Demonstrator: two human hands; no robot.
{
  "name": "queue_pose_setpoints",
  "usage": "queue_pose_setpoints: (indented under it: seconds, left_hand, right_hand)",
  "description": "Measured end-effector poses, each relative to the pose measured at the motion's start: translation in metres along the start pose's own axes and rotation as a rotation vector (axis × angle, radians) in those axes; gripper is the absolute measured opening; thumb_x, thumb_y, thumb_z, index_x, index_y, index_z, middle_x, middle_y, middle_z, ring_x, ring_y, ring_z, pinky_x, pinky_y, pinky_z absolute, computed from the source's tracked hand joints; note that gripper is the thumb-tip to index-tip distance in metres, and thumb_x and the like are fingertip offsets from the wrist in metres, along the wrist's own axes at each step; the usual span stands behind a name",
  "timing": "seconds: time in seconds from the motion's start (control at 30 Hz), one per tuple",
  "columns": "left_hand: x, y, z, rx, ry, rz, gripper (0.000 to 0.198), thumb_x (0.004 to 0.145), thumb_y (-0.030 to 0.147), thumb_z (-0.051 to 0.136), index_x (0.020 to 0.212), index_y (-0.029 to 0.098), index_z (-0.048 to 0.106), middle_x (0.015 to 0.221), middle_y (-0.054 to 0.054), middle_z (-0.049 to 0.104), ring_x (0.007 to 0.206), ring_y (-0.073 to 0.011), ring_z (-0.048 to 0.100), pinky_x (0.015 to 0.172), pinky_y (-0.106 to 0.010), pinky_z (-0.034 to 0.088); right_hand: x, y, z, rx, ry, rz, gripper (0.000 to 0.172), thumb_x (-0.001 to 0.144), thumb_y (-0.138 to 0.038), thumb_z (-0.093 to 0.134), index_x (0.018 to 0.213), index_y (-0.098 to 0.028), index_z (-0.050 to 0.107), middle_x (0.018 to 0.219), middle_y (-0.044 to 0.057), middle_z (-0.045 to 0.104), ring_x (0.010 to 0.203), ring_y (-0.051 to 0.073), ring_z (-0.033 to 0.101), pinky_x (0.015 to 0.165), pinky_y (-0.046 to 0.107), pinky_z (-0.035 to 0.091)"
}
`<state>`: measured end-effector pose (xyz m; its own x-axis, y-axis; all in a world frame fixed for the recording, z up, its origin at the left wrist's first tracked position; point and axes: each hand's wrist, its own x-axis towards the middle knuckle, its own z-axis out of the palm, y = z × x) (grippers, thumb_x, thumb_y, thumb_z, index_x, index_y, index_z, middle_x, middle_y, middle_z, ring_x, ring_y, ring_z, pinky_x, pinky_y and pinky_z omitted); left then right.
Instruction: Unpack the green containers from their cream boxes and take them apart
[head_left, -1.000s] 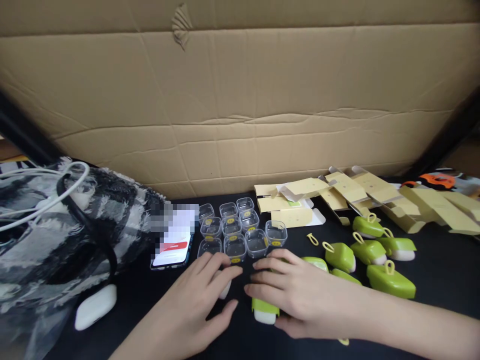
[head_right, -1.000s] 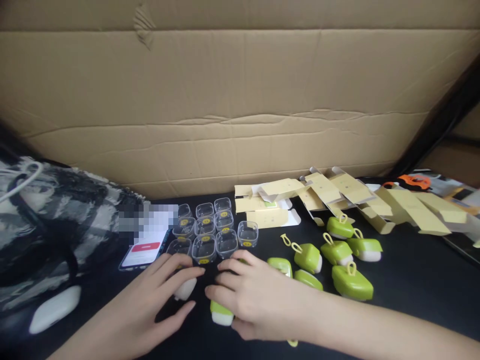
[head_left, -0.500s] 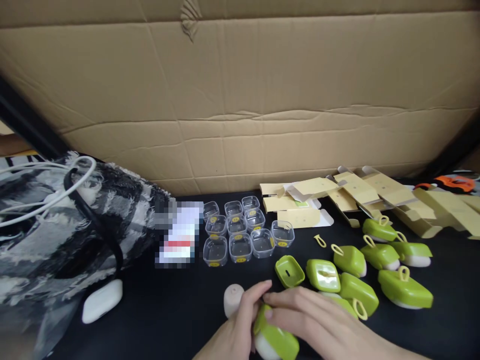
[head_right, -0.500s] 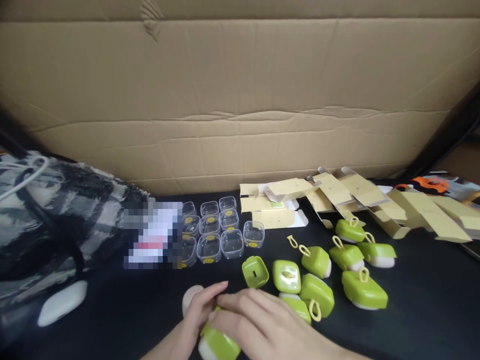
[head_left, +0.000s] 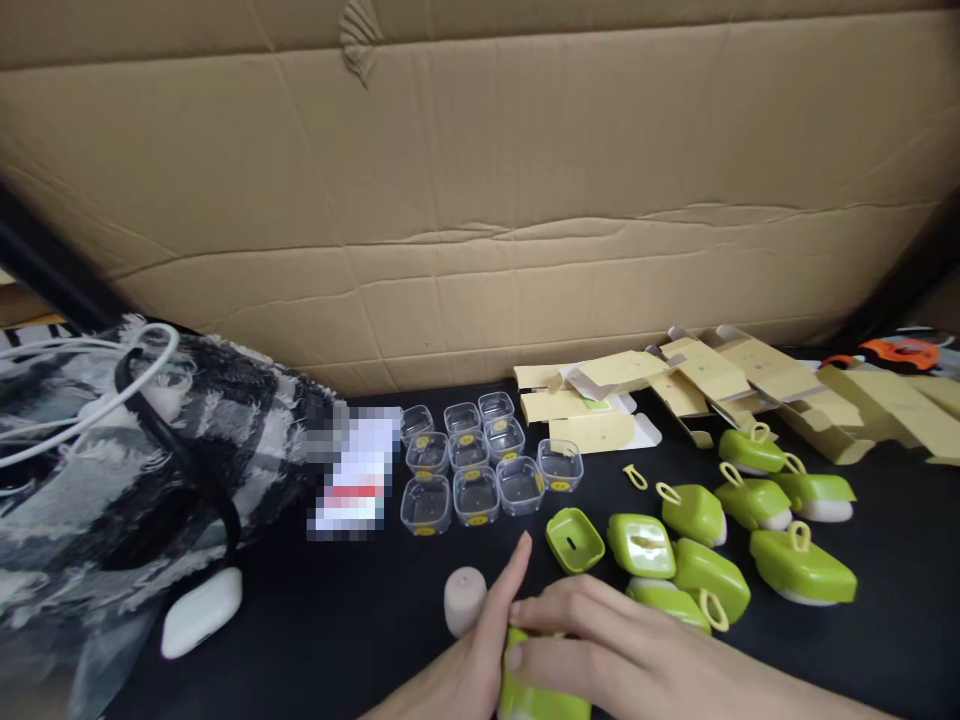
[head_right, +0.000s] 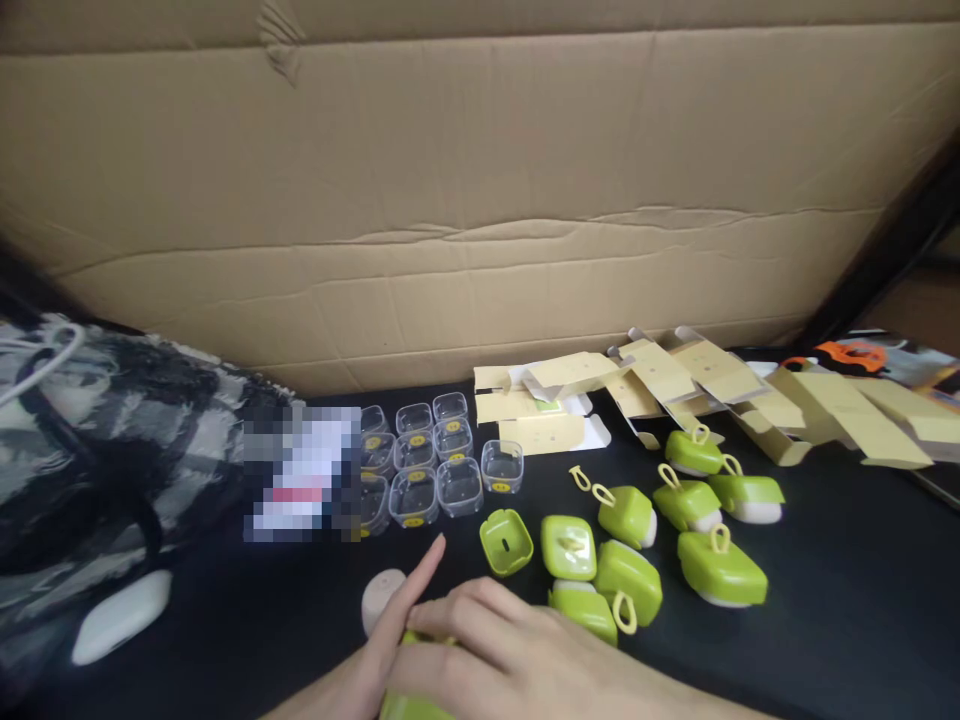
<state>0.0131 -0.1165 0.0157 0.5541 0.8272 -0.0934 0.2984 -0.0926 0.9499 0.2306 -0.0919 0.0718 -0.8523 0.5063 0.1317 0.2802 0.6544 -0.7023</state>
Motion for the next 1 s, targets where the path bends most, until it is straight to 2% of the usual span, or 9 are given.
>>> queue_pose_setpoints:
  seconds: [0.07,0.17,0.23,0.4,0.53,0.63,0.77,0.9,1.0]
  left_hand:
    - [0.001,0.000,-0.005,0.003,-0.025,0.002,0.065,0.092,0.037,0.051,0.148,0.025,0.020,0.126,-0.011,0.062,0.105,-0.0250,0.067,0.093,-0.038,0.052]
    - [0.001,0.004,-0.012,0.036,-0.019,0.034,0.053,0.092,0.035,0.051,0.139,0.021,0.032,0.123,-0.011,0.061,0.105,-0.0235,0.065,0.092,-0.036,0.051]
    - [0.000,0.013,-0.019,0.138,-0.012,0.065,0.046,0.088,0.034,0.057,0.129,0.019,0.040,0.115,-0.010,0.063,0.102,-0.0233,0.065,0.089,-0.035,0.051]
    - [0.003,0.047,-0.039,0.555,0.001,-0.009,0.029,0.076,0.017,0.066,0.102,0.021,0.054,0.097,-0.003,0.064,0.088,-0.0211,0.062,0.081,-0.033,0.050]
    - [0.006,0.059,-0.050,0.680,-0.087,-0.043,0.029,0.077,0.016,0.064,0.106,0.020,0.060,0.106,-0.006,0.061,0.099,-0.0231,0.057,0.088,-0.037,0.049]
    - [0.007,0.053,-0.054,0.781,-0.104,-0.029,0.036,0.076,0.017,0.066,0.111,0.020,0.061,0.112,-0.008,0.058,0.104,-0.0262,0.055,0.090,-0.041,0.049]
    - [0.009,0.044,-0.057,0.963,-0.055,0.079,0.045,0.076,0.012,0.063,0.120,0.013,0.057,0.107,-0.011,0.062,0.100,-0.0283,0.057,0.087,-0.047,0.052]
    - [0.011,0.040,-0.058,1.119,-0.005,0.257,0.033,0.078,0.015,0.065,0.111,0.014,0.063,0.101,-0.012,0.066,0.090,-0.0289,0.062,0.075,-0.047,0.057]
    - [0.012,0.036,-0.062,1.229,0.130,0.369,0.025,0.077,0.017,0.065,0.101,0.010,0.066,0.101,-0.016,0.066,0.089,-0.0319,0.063,0.073,-0.049,0.058]
  right_hand:
    - [0.000,-0.004,-0.005,-0.046,0.013,0.020,0.034,0.090,-0.018,0.058,0.124,-0.022,0.056,0.130,0.010,0.060,0.117,0.020,0.057,0.096,0.029,0.050]
    - [-0.002,-0.003,-0.006,-0.063,0.154,0.043,0.027,0.085,-0.020,0.067,0.111,-0.021,0.060,0.123,0.008,0.064,0.114,0.018,0.060,0.093,0.023,0.051]
    - [-0.005,0.001,-0.006,-0.054,0.264,0.044,0.032,0.077,-0.023,0.075,0.105,-0.021,0.058,0.116,0.006,0.066,0.108,0.017,0.064,0.090,0.020,0.052]
    - [-0.019,0.016,-0.015,-0.112,0.612,0.066,0.052,0.072,-0.028,0.079,0.113,-0.029,0.046,0.113,0.003,0.063,0.108,0.019,0.063,0.087,0.022,0.054]
    - [-0.032,0.022,-0.025,-0.175,0.763,0.063,0.051,0.075,-0.032,0.076,0.117,-0.030,0.047,0.113,0.003,0.062,0.109,0.020,0.062,0.090,0.023,0.053]
    - [-0.038,0.024,-0.029,-0.190,0.809,0.050,0.053,0.073,-0.034,0.078,0.117,-0.030,0.048,0.112,0.004,0.062,0.107,0.020,0.062,0.093,0.023,0.051]
    - [-0.040,0.023,-0.029,-0.208,0.789,0.042,0.055,0.073,-0.033,0.077,0.118,-0.029,0.047,0.113,0.003,0.061,0.107,0.018,0.061,0.094,0.019,0.049]
    - [-0.039,0.022,-0.028,-0.234,0.755,0.058,0.052,0.074,-0.034,0.076,0.117,-0.029,0.047,0.114,0.003,0.061,0.107,0.016,0.062,0.092,0.015,0.049]
    - [-0.038,0.023,-0.027,-0.226,0.737,0.051,0.051,0.075,-0.034,0.075,0.117,-0.029,0.047,0.114,0.003,0.061,0.108,0.016,0.062,0.092,0.015,0.049]
